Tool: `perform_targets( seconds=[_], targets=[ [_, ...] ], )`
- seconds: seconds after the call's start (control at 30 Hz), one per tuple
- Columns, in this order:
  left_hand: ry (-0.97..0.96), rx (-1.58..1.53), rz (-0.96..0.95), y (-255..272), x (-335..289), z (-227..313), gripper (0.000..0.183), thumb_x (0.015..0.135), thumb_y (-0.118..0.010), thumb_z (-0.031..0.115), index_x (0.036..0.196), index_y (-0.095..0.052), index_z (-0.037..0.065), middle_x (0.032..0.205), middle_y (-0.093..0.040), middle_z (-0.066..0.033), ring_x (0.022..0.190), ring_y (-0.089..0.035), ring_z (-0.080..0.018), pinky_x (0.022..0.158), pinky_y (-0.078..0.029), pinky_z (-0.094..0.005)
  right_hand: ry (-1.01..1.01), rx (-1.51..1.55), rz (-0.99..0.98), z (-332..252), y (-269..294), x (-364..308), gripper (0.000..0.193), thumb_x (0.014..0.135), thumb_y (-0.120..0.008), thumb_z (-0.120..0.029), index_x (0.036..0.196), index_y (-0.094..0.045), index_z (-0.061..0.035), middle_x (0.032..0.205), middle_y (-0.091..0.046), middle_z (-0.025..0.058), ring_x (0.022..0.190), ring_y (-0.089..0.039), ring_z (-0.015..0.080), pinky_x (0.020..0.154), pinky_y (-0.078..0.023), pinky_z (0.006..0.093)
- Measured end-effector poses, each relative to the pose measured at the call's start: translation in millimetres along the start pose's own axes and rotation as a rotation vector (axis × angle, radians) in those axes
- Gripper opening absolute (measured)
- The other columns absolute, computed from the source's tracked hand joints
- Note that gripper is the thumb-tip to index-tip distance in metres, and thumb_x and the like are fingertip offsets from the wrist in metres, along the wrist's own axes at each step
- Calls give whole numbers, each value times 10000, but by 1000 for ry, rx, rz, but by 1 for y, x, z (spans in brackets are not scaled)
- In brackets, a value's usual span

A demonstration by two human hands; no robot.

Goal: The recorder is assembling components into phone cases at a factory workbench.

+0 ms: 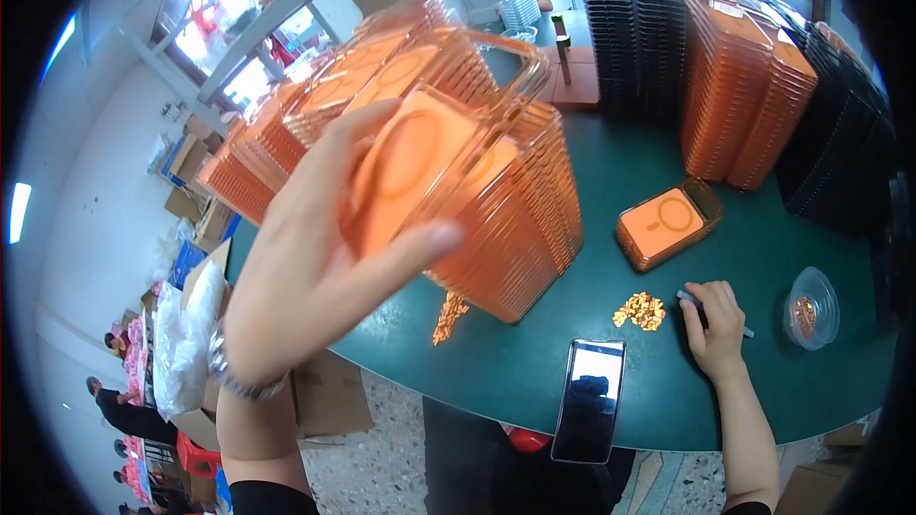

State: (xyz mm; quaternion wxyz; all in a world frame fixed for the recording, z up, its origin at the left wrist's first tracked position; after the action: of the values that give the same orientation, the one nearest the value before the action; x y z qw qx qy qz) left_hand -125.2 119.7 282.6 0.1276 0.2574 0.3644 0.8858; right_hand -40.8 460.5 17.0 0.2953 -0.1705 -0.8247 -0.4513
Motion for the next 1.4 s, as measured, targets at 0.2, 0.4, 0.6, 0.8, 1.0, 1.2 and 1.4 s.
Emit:
perform_targets(
  seconds=[0.2,0.4,0.6,0.8,1.0,1.2,1.4],
  targets=[
    [126,635,-213,-20,37,-26,885,904,-749,660,1545,-504,101,1366,-662,-239,1189,-705,-406,1042,-548,-477,-81,70,-4,0,2,3,124,915,-770,-70,1012,-715,-18,922,-674,116,840,-643,316,691,-526,420],
    [31,749,-329,-23,22,-19,987,879,-745,618,1660,-381,138,1408,-620,-269,1188,-706,-434,1023,-562,-495,-112,63,-55,5,-2,1,115,918,-778,-97,985,-720,-24,920,-670,108,843,-642,312,690,-527,425],
    [80,739,-353,-23,21,-21,1018,875,-745,534,1707,-305,146,1445,-593,-296,1284,-658,-461,1080,-538,-502,-115,54,-60,3,-5,1,114,920,-779,-110,971,-721,-26,911,-665,107,848,-640,311,691,-527,430],
    [45,605,-306,-16,12,-36,1074,863,-789,529,1717,-273,132,1527,-542,-319,1380,-592,-477,1146,-493,-508,-120,55,-58,1,-4,0,111,916,-783,-111,962,-725,-28,904,-667,98,844,-638,309,688,-527,429],
    [-73,710,-206,-18,-1,-11,1129,835,-861,541,1694,-308,61,1538,-544,-312,1391,-582,-477,1155,-483,-498,-136,46,-54,4,0,-3,111,912,-789,-115,956,-730,-31,900,-666,92,850,-643,303,690,-529,423],
    [-490,229,-162,-91,-28,56,670,879,-848,280,1436,-629,-21,1473,-633,-265,1405,-597,-385,1190,-444,-495,-132,25,-47,6,-5,-2,107,917,-784,-134,951,-729,-49,907,-665,78,858,-644,295,682,-530,423],
    [-378,215,-176,-278,55,-14,603,961,-783,249,1455,-581,-34,1473,-575,-280,1367,-568,-435,1146,-476,-469,-148,101,-48,6,-4,-1,122,912,-794,-133,944,-737,-30,878,-667,89,826,-643,301,680,-528,420]
  ],
)
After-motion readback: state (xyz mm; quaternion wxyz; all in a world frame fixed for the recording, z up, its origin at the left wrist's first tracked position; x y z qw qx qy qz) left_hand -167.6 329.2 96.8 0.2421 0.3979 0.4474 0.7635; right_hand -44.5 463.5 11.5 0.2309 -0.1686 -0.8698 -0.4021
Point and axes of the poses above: each hand's wrist, its own x-axis towards the middle knuckle, its own y-axis out of the back of the hand, z = x × y, the point moved 6 cm from there along x, towards the middle knuckle
